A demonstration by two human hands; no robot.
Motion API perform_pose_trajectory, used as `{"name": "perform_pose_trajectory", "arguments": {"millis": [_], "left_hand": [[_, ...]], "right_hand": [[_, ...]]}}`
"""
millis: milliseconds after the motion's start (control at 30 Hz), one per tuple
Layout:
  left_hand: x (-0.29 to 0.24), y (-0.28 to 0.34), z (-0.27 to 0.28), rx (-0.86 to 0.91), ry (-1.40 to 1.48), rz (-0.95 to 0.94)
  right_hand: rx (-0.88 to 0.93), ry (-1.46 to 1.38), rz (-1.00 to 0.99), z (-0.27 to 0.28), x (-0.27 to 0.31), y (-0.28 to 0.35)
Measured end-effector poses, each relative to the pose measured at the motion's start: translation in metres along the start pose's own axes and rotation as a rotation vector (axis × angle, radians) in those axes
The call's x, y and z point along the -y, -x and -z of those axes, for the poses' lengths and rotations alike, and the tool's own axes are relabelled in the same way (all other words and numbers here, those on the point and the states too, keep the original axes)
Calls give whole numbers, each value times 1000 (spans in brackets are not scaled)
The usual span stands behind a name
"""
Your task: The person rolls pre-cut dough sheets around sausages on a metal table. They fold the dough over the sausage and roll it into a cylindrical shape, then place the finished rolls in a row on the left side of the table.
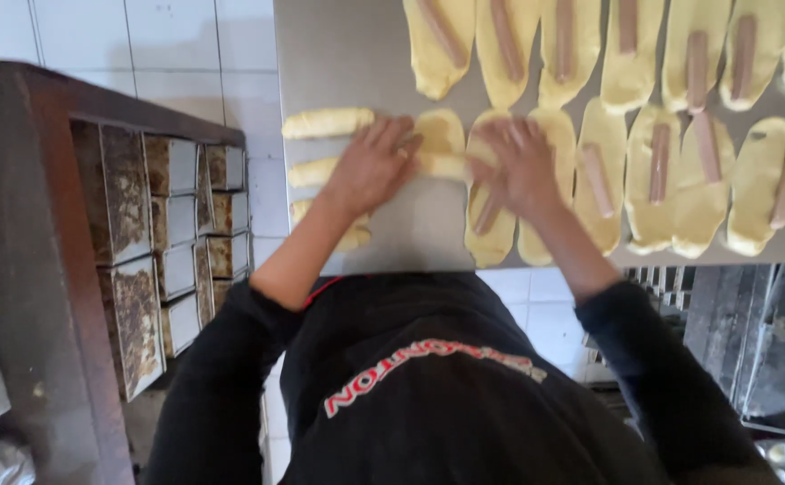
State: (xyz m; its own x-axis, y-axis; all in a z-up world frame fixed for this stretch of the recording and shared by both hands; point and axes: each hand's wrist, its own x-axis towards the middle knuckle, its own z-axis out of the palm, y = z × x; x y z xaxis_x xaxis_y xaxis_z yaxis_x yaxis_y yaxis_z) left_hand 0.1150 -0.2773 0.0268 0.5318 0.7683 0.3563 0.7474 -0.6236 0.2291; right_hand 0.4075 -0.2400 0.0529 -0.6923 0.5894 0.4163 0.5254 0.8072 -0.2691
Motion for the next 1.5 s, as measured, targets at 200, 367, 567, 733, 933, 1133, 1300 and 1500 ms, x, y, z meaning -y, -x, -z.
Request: {"name": "perform_pose_trajectory", "arguments": {"millis": [200,367,567,733,933,1133,1300,1500], "left_hand": [[3,-3,-21,68,153,-54],[16,-18,-10,-13,154,-33],[45,-22,-63,-4,246,-69],[41,-36,-37,-155,327,-70],[52,-37,-48,101,142,34],[20,-35,-51,-75,-1,-158],[27,-61,-103,182,-77,10],[29,-79,15,682,439,223]], "right_hand": [[78,-298,-42,-31,2,7],[66,-112,-129,-21,-10,7],[260,-261,-211,-2,-12,-30],[255,-233,-412,-39,-29,0],[259,-304,-159,-4,-34,-34],[175,-282,-213,-55,-42,-7],[198,-433,-157,-17,-32,-38],[208,-425,-204,-25,-42,-29]]}}
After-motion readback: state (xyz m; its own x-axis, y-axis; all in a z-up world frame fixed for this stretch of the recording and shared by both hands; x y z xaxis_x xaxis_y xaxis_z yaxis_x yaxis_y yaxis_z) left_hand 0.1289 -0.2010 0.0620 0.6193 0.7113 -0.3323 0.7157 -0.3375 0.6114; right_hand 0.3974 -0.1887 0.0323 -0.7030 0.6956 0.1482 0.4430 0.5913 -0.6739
